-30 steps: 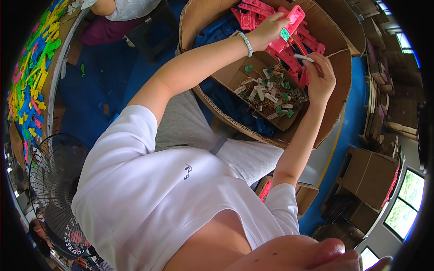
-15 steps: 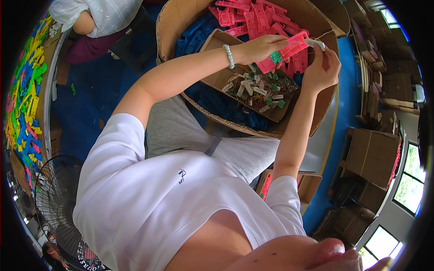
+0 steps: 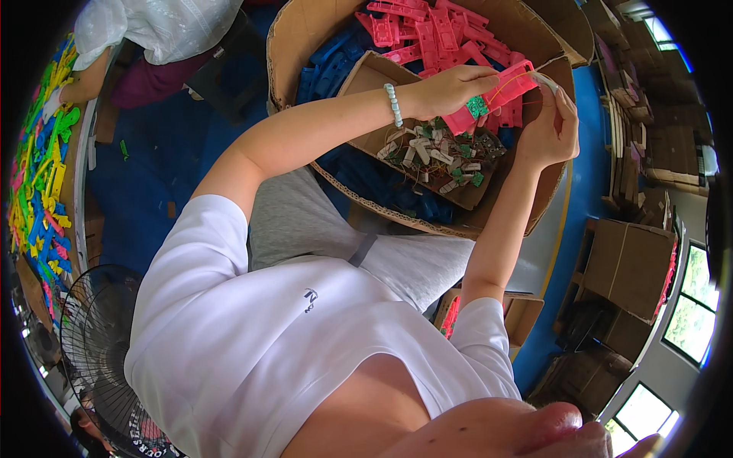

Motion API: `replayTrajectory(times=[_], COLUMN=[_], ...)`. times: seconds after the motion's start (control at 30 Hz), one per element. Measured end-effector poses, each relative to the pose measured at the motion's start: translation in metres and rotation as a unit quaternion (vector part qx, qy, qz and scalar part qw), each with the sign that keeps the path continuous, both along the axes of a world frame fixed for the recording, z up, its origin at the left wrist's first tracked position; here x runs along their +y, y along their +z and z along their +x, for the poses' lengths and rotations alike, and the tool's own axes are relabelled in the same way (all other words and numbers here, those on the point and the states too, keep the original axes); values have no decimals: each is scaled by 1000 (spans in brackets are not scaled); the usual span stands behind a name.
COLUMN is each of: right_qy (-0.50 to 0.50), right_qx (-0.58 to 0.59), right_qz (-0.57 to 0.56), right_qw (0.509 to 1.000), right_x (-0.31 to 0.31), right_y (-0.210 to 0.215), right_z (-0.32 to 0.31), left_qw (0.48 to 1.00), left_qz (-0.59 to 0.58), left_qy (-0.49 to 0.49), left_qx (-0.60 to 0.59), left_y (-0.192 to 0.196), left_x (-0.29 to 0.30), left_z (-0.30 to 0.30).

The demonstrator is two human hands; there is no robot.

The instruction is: The person assembles toy components by hand, fitting electronic circuit boards and wires into plastic casings and placing the assembled pieces into a cardboard tray.

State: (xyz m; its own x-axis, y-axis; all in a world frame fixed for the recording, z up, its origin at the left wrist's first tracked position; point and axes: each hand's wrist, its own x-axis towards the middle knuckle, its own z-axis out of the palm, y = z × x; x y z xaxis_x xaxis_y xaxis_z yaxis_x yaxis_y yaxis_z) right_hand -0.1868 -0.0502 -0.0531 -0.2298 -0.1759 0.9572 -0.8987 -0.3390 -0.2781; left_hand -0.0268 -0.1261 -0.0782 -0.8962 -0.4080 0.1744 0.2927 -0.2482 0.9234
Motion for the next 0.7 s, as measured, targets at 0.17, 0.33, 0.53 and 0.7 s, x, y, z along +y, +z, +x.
replayTrajectory(times=[0.17, 0.33, 0.53, 0.7], right_qy=[-15, 11, -23, -18], right_qx=[69, 19, -57, -104], right_qz=[12, 77, 18, 14], right_qw=[997, 997, 998, 994], right_x=[-3, 0, -1, 5], right_y=[6, 4, 1, 5], right_z=[4, 3, 11, 18], left_qw=[999, 991, 974, 944], left_qz=[-42, -126, -204, -282], left_qy=[-1, 40, 92, 167], left_qx=[-10, -14, -20, -36], left_y=[9, 8, 8, 8], left_x=[3, 2, 3, 6], left_z=[5, 6, 2, -1])
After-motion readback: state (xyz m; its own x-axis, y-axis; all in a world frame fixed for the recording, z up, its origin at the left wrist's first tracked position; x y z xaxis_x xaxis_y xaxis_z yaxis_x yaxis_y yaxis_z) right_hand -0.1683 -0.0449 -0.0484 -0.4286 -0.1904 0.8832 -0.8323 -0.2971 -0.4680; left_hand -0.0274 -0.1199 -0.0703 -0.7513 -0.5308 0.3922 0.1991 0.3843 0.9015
